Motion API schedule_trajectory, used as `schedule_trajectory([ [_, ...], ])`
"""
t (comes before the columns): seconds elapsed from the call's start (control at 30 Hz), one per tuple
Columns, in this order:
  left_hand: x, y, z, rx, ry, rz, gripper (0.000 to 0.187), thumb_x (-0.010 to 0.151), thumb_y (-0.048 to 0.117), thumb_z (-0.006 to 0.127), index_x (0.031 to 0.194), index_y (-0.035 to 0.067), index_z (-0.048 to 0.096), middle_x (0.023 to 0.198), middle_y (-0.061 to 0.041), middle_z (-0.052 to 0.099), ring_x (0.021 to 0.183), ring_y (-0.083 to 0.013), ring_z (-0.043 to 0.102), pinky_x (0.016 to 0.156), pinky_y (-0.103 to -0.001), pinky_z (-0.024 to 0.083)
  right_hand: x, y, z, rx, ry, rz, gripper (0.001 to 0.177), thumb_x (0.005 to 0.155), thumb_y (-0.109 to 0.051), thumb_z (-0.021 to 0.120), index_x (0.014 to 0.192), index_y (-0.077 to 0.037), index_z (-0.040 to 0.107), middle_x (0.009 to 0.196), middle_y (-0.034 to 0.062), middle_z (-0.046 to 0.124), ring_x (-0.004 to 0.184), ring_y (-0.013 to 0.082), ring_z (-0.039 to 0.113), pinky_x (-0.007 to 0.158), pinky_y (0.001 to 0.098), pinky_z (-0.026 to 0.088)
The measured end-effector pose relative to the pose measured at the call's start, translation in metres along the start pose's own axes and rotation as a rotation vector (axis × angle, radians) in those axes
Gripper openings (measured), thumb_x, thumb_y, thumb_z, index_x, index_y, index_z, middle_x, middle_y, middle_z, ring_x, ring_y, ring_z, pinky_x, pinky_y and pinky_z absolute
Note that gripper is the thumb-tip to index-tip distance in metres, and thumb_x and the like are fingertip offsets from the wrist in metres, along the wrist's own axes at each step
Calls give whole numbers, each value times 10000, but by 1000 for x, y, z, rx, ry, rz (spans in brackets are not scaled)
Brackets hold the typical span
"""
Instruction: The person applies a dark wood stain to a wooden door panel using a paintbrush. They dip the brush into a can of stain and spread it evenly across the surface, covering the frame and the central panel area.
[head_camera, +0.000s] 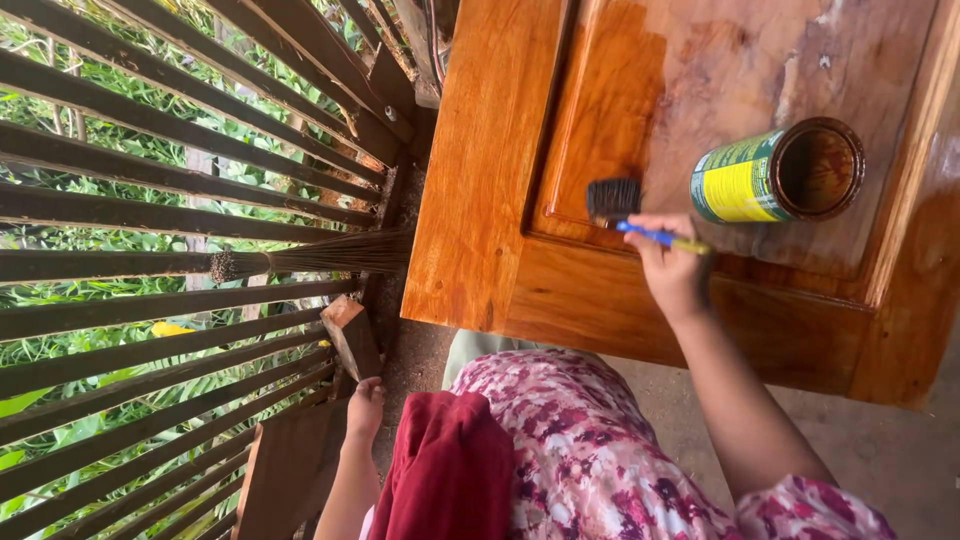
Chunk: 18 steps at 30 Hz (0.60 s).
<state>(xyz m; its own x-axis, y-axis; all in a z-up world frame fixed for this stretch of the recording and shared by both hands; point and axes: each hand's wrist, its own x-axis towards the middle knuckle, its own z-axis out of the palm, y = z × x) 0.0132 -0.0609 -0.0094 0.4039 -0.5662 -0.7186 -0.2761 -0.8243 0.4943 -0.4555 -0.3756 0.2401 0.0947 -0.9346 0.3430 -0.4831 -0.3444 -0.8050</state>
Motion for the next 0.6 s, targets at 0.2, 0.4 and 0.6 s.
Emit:
schedule_trajectory([
  [0.2,13,9,-2,-28,-15,35,305,1004,147,551,1275,35,636,983,-86,738,794,-169,659,745,-319,543,-27,-23,-24,103,-95,227,172,961,39,720,1080,29,597,1026,164,727,903,194,717,846,293,602],
  [0.4,17,19,0,-27,-10,58,305,1003,148,552,1276,37,632,977,-69,735,776,-164,651,729,-318,540,36,-20,-43,169,31,67,201,1029,34,742,1144,26,577,1134,153,712,1085,223,728,1001,330,613],
  [0.6,13,-4,1,-33,-10,26,300,1001,146,552,1265,39,648,969,-91,742,802,-167,664,749,-319,547,101,41,-6,-112,2,74,133,1010,-5,771,1041,-18,643,984,111,753,871,191,730,790,295,619],
])
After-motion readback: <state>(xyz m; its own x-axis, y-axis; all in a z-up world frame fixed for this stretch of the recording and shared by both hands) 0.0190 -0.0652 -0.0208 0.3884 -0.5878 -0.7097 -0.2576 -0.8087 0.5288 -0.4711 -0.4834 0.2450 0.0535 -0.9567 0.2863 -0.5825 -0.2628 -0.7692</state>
